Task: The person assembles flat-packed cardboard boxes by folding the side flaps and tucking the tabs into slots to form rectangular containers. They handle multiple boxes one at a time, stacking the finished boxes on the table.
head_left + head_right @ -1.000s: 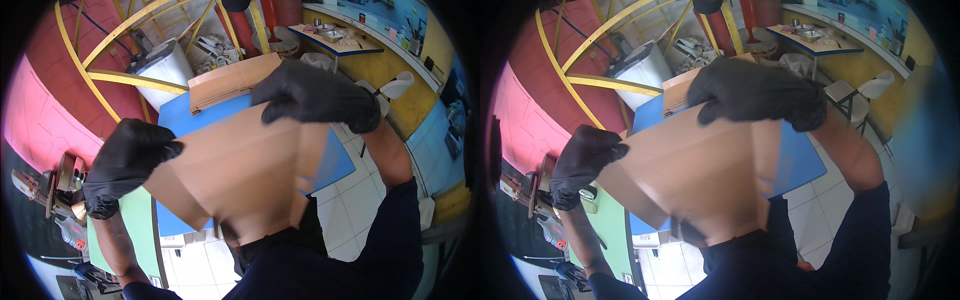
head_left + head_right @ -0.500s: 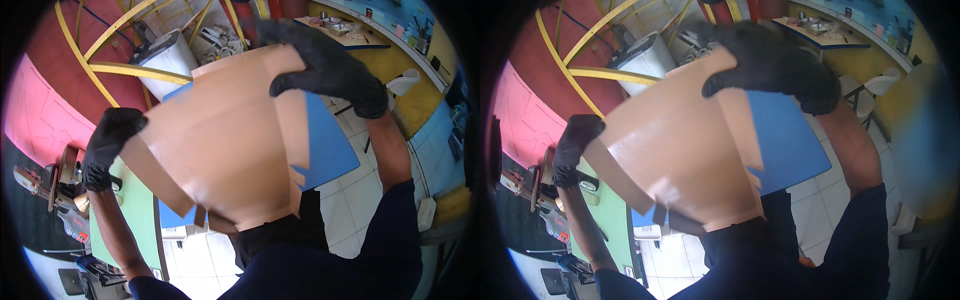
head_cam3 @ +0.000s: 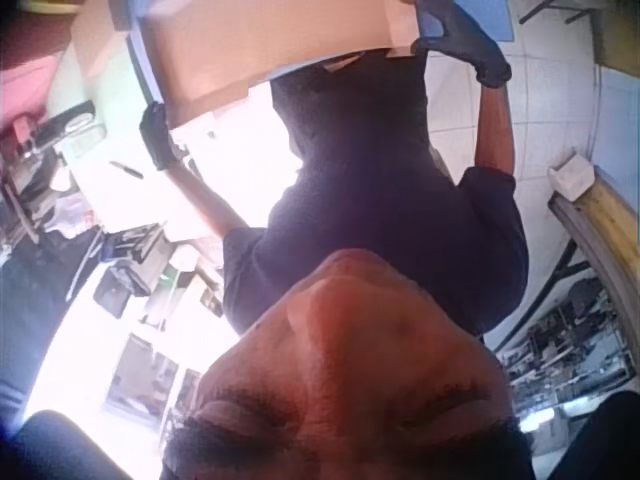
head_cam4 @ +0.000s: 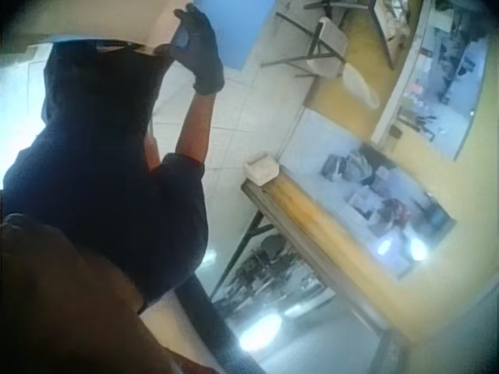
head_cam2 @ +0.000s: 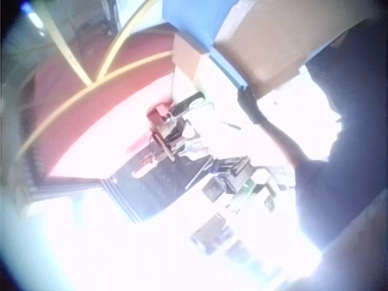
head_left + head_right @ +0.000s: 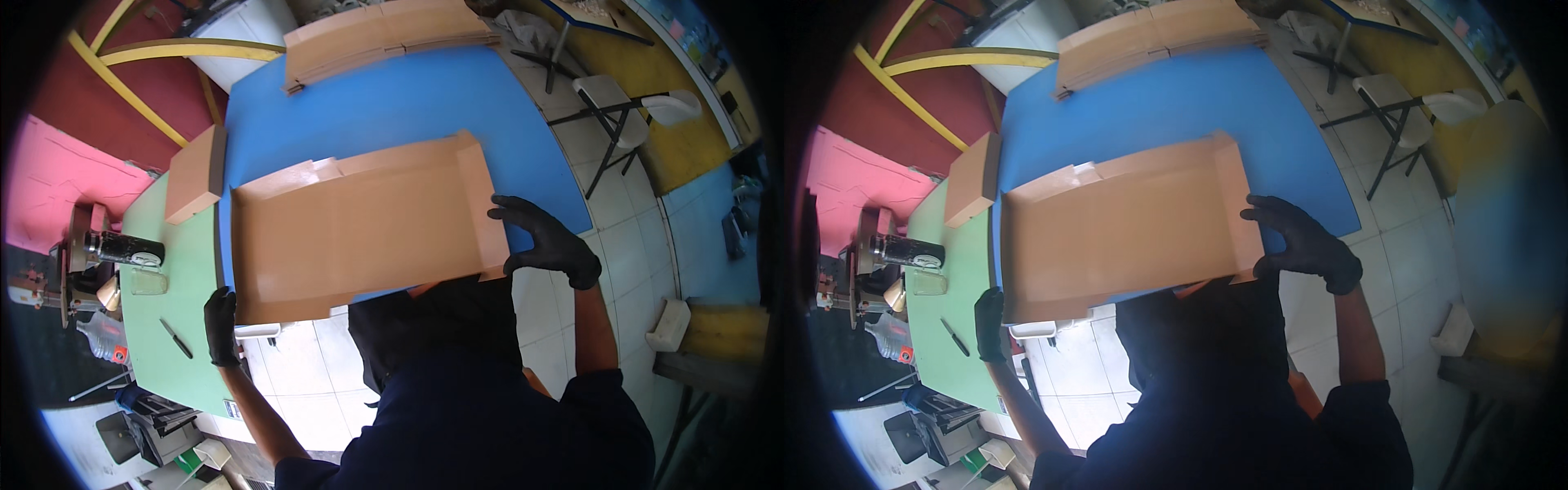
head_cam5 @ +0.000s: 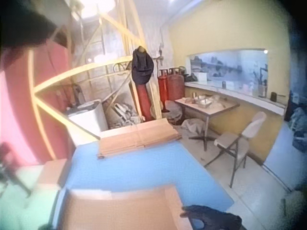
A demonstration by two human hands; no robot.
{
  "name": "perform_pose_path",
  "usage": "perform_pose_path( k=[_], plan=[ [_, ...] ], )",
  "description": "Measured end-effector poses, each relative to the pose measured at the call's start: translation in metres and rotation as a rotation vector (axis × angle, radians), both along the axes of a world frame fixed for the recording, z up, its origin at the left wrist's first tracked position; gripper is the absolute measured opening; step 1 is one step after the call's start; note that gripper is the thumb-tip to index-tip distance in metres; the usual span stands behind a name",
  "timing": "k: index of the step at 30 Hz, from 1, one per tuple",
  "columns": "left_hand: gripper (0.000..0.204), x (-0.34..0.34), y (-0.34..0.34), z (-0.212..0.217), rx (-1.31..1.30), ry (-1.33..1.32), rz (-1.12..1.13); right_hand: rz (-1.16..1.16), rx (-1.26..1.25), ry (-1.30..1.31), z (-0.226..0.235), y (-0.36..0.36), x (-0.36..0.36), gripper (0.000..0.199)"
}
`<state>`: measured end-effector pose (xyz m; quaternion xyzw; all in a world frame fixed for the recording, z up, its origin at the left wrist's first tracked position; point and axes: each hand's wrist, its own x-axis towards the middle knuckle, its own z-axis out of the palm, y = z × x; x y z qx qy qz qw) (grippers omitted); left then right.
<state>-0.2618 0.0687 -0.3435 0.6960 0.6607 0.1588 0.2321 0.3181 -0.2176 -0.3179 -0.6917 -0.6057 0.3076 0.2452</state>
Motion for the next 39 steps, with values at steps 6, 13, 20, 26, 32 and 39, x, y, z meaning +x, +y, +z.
perform_pose_path(
  k=[6,13,20,26,32,39],
  plan=[
    [0.056,0.153,-0.097,0.027,0.312,-0.22,-0.48,0.068,-0.04,-0.237,-0.027,-0.03,-0.024,0.094],
    [0.036,0.305,-0.145,0.016,0.0,-0.105,-1.054,-0.32,0.377,-0.246,-0.061,-0.028,-0.046,0.026],
    [0.039,0.357,-0.141,0.009,0.06,-0.378,-0.985,-0.496,0.52,-0.055,-0.056,0.001,-0.054,0.042],
    [0.027,0.391,-0.129,0.001,-0.127,-0.371,-1.043,-0.563,0.691,0.064,-0.057,0.01,-0.066,0.052],
    [0.034,0.416,-0.116,0.012,-0.28,-0.238,-1.075,-0.822,0.402,0.32,-0.068,0.006,-0.094,0.057],
    [0.039,0.444,-0.097,0.024,-0.446,-0.164,-1.213,-0.97,0.545,0.383,-0.071,0.025,-0.111,0.053]
  ],
)
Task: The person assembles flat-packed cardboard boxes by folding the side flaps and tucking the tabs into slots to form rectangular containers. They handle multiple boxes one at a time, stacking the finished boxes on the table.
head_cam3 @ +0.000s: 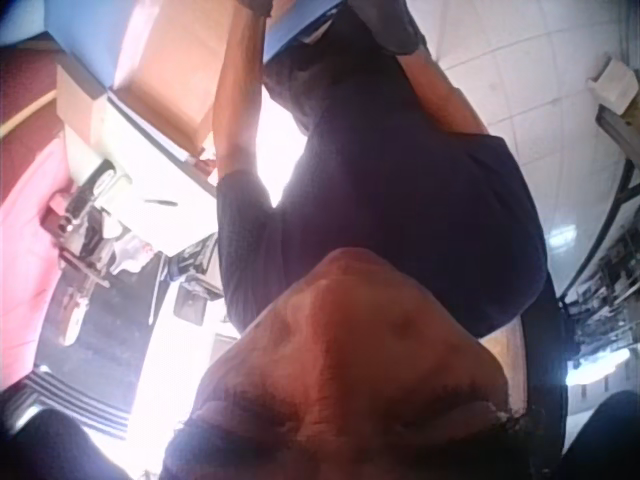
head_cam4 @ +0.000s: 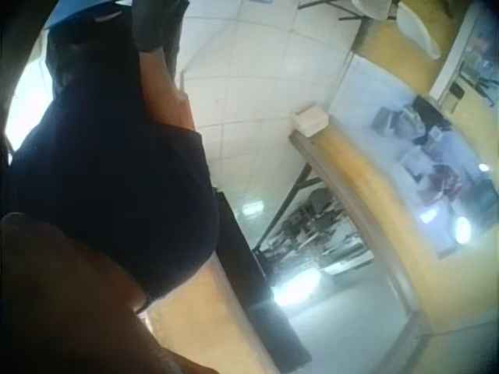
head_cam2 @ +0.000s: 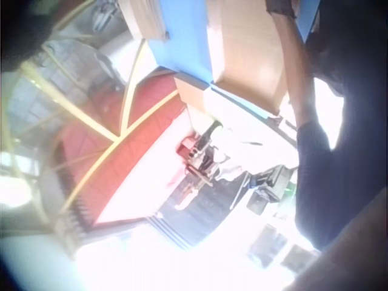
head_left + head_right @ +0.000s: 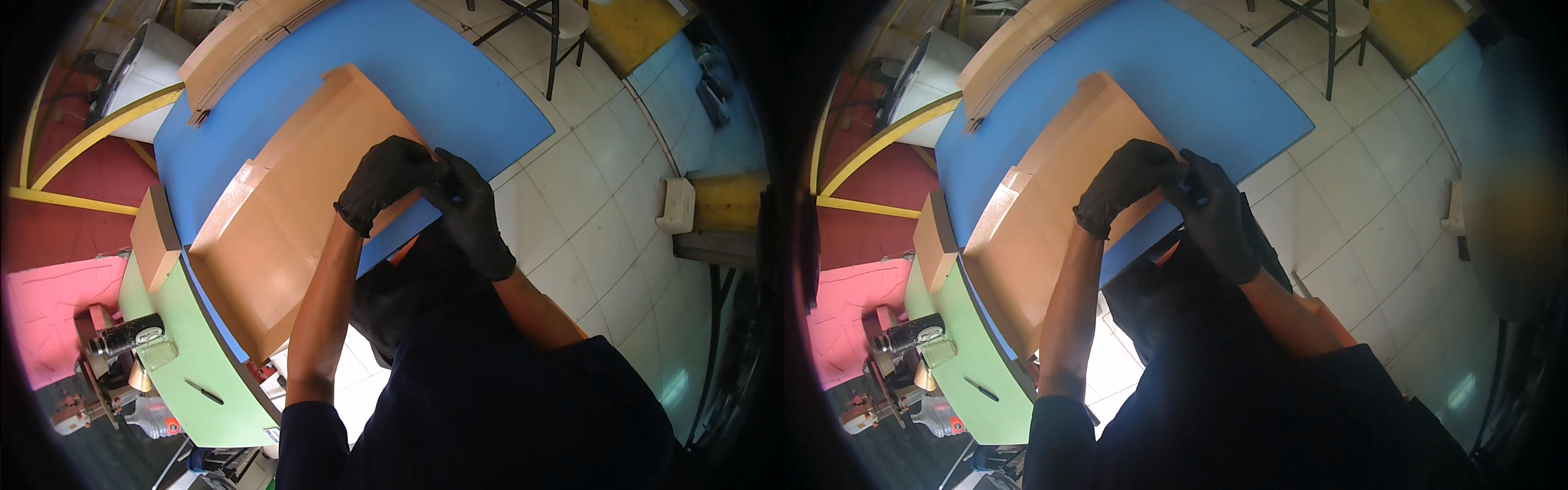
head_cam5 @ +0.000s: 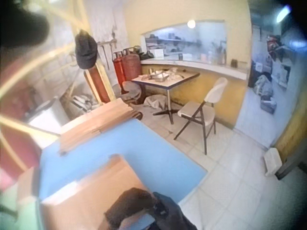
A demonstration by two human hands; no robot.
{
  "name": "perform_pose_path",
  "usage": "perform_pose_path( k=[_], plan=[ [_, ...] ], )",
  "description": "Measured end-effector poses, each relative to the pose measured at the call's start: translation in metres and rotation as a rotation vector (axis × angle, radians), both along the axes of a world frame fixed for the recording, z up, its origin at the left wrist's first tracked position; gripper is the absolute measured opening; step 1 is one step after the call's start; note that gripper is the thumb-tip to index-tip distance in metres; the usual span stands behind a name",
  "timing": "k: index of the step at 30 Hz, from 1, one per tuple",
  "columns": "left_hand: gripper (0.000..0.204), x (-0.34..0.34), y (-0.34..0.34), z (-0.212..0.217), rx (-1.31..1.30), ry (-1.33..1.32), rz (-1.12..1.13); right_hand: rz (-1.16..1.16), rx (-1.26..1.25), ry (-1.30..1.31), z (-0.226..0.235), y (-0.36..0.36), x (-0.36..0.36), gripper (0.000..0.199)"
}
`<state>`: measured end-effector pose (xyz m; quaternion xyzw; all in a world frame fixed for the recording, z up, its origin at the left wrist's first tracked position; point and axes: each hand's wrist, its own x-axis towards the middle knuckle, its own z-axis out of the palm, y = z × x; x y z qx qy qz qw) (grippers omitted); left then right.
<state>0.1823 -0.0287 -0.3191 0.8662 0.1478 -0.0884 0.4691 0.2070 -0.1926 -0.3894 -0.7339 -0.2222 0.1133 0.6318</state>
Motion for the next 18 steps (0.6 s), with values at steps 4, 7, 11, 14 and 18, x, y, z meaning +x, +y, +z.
perform_pose_path(
  k=[4,7,11,14,18],
  plan=[
    [0.034,0.004,0.003,-0.009,-0.015,-0.117,-0.038,-0.069,0.278,0.413,0.007,-0.011,-0.002,0.044],
    [0.03,0.003,0.006,-0.018,0.086,-0.254,-0.04,-0.115,0.359,0.608,0.013,-0.017,-0.003,0.046],
    [0.03,0.003,0.009,-0.028,0.186,-0.336,-0.085,-0.169,0.383,0.693,0.014,-0.011,-0.001,0.049],
    [0.03,0.003,0.008,-0.033,0.131,-0.26,-0.009,-0.171,0.356,0.702,0.013,-0.008,0.0,0.051],
    [0.031,0.004,0.008,-0.034,0.132,-0.267,0.016,-0.143,0.362,0.686,0.012,-0.009,0.0,0.05]
  ],
)
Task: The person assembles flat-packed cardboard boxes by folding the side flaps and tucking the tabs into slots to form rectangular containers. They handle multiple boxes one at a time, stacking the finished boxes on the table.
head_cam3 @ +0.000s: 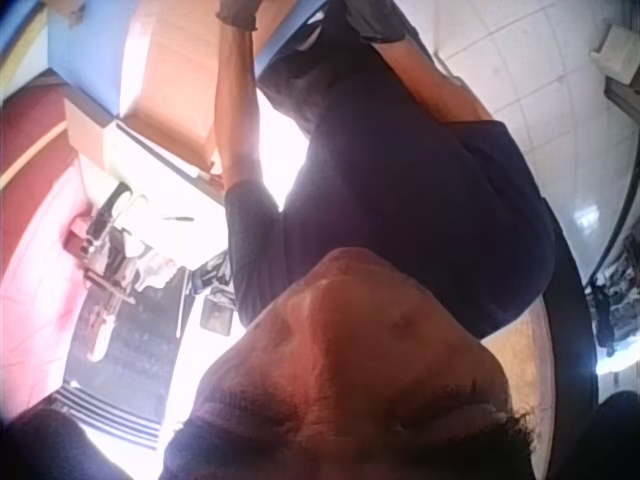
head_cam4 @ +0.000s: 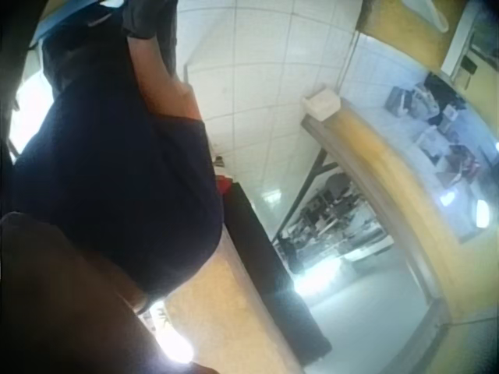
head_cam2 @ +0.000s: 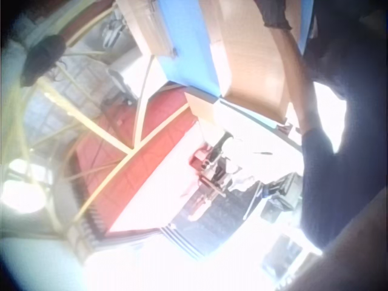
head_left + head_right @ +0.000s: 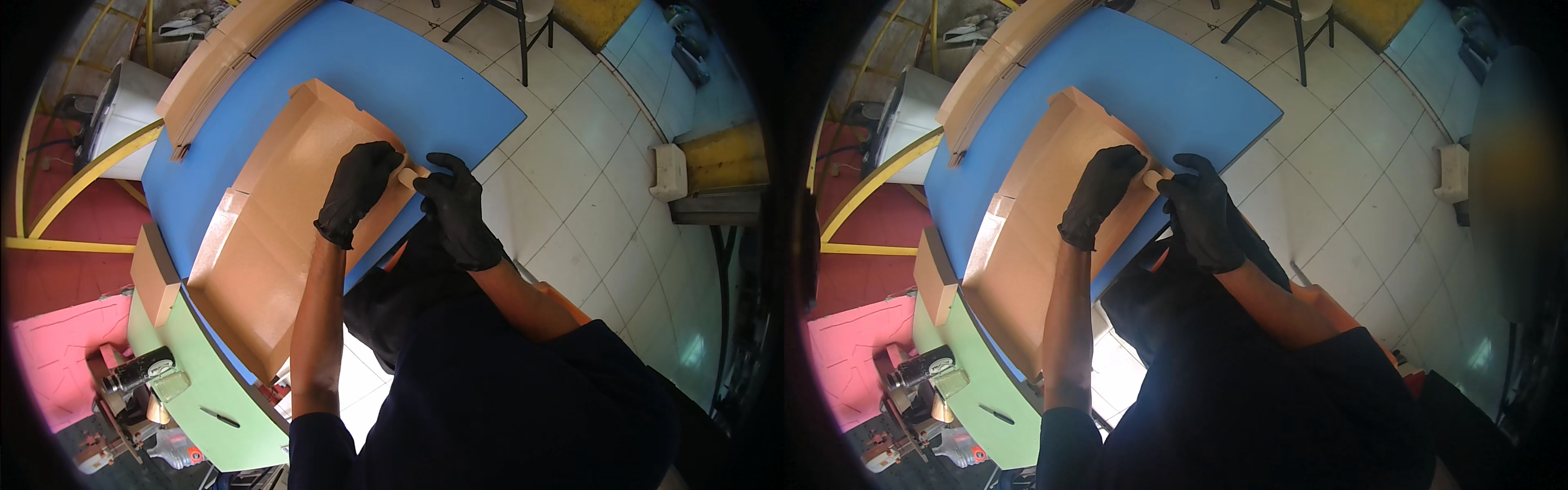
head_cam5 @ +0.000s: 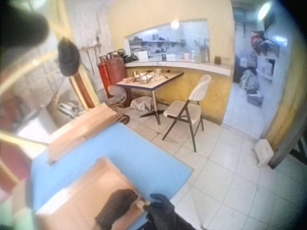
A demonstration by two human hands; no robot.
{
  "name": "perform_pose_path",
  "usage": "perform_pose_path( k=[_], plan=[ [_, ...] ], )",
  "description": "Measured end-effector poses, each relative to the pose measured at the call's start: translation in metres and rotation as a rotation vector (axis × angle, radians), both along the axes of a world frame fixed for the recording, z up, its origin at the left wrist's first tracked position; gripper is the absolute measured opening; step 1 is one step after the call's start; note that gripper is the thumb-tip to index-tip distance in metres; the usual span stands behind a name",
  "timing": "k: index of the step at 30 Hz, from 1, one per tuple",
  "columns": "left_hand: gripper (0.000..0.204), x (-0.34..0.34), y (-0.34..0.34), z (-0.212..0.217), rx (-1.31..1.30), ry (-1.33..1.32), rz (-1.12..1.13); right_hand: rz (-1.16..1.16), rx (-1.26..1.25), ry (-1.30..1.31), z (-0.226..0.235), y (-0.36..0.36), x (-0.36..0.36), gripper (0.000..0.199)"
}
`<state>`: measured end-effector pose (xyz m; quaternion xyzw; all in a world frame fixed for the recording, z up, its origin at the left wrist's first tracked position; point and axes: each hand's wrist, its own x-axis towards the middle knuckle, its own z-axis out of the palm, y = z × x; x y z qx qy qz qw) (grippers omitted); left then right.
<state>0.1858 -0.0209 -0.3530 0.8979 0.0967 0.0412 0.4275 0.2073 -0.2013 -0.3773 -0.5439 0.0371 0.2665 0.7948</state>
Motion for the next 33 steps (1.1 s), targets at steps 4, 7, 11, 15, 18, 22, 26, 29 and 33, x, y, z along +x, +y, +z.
perform_pose_path(
  k=[4,7,11,15,18,22,26,29,33],
  plan=[
    [0.03,-0.002,0.001,0.004,-0.066,0.008,-0.032,-0.019,0.046,0.012,-0.001,0.0,0.0,0.046],
    [0.03,-0.004,0.002,0.005,-0.065,-0.014,-0.045,-0.008,0.063,0.035,0.0,0.0,0.0,0.044],
    [0.03,-0.003,0.004,0.002,-0.074,0.014,-0.038,0.003,0.067,0.042,0.002,0.0,0.002,0.045],
    [0.029,-0.001,0.007,-0.002,0.034,-0.041,-0.118,0.03,-0.034,-0.031,0.003,0.001,0.006,0.049],
    [0.026,-0.002,0.007,-0.003,-0.112,-0.033,-0.085,0.039,-0.072,-0.078,0.002,0.002,0.009,0.051],
    [0.023,-0.005,0.005,-0.001,-0.265,-0.021,-0.11,0.132,-0.091,-0.186,0.003,0.002,0.017,0.052],
    [0.021,-0.009,0.003,-0.004,-0.32,0.042,-0.097,0.315,-0.168,-0.239,0.012,-0.007,0.034,0.054],
    [0.02,-0.007,0.003,-0.008,-0.13,0.05,-0.077,0.403,-0.286,-0.311,0.024,-0.021,0.053,0.058],
    [0.019,-0.009,-0.005,-0.01,0.304,-0.202,-0.159,0.359,-0.407,-0.408,0.031,-0.032,0.075,0.06]
  ],
)
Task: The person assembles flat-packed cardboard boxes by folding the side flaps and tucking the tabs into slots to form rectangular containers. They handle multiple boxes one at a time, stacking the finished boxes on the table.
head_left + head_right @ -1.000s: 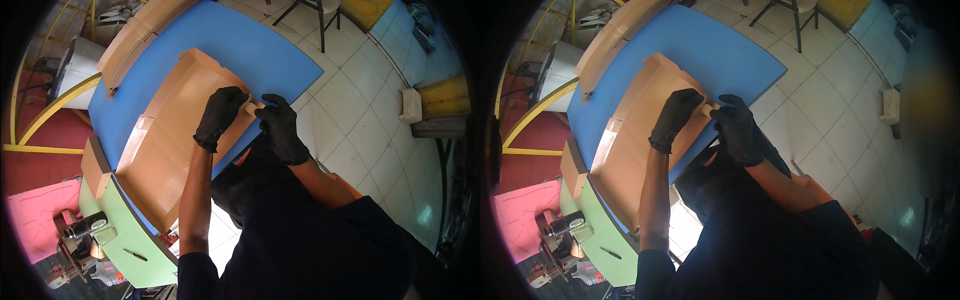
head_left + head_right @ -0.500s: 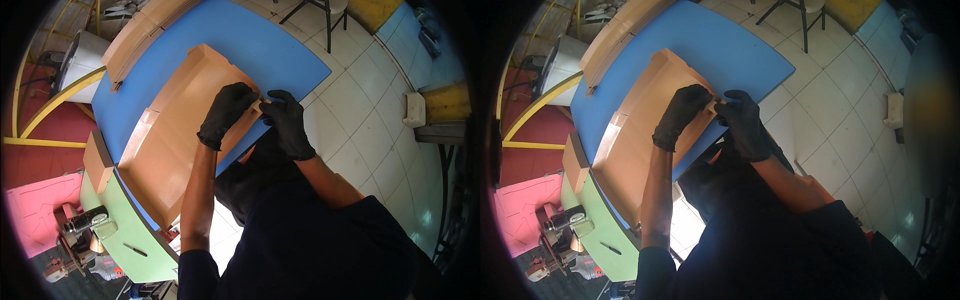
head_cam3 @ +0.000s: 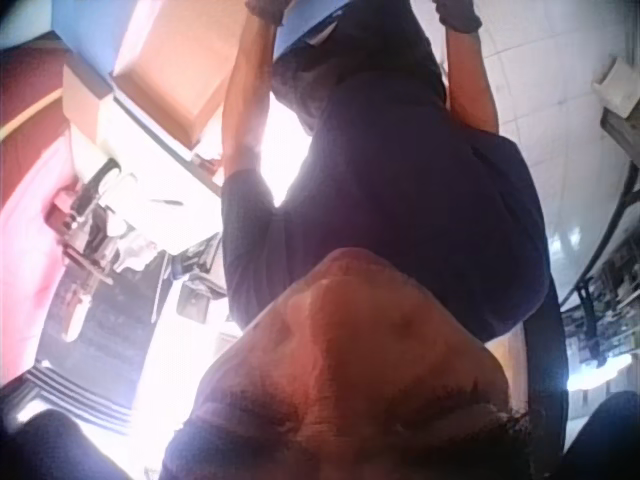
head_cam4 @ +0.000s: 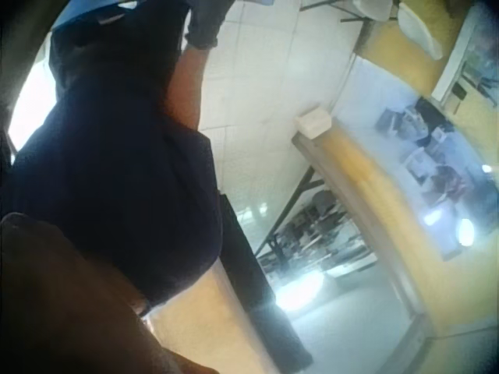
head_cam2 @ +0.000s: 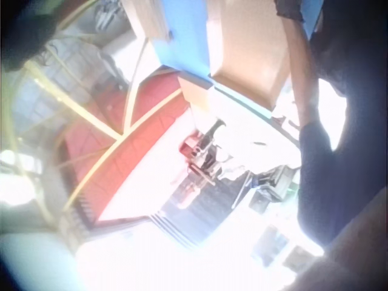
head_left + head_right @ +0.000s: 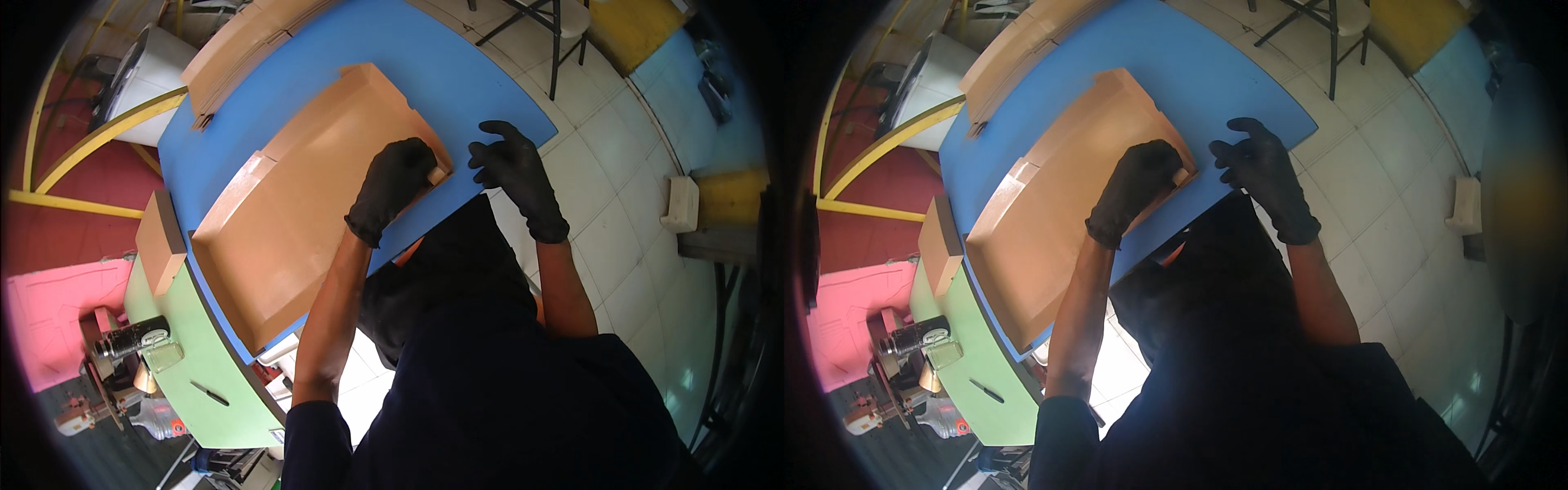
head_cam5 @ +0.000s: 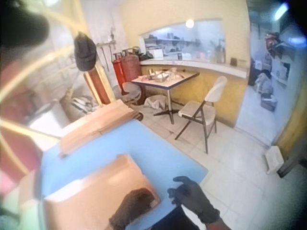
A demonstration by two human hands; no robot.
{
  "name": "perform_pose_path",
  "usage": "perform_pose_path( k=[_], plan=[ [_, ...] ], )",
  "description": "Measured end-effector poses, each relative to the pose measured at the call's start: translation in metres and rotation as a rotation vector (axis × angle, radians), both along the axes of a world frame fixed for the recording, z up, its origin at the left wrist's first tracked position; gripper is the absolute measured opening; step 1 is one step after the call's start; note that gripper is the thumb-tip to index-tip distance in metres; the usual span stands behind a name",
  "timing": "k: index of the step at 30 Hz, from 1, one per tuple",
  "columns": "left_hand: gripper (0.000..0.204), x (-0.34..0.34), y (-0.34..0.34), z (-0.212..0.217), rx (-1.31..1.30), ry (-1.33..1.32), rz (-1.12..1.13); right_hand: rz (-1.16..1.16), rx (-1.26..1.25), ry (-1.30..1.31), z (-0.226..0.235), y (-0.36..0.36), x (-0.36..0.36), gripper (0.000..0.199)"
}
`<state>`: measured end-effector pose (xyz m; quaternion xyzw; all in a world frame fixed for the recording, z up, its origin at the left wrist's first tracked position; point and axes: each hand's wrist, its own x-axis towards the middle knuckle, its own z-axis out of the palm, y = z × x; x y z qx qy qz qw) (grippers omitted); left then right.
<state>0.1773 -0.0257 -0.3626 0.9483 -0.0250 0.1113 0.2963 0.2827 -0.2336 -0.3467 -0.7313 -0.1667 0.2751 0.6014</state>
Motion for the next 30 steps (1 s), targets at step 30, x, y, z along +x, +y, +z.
perform_pose_path(
  k=[30],
  plan=[
    [0.008,-0.14,-0.088,0.014,0.33,-0.332,0.243,0.489,-0.126,-0.223,-0.01,0.025,-0.055,0.021]
  ],
)
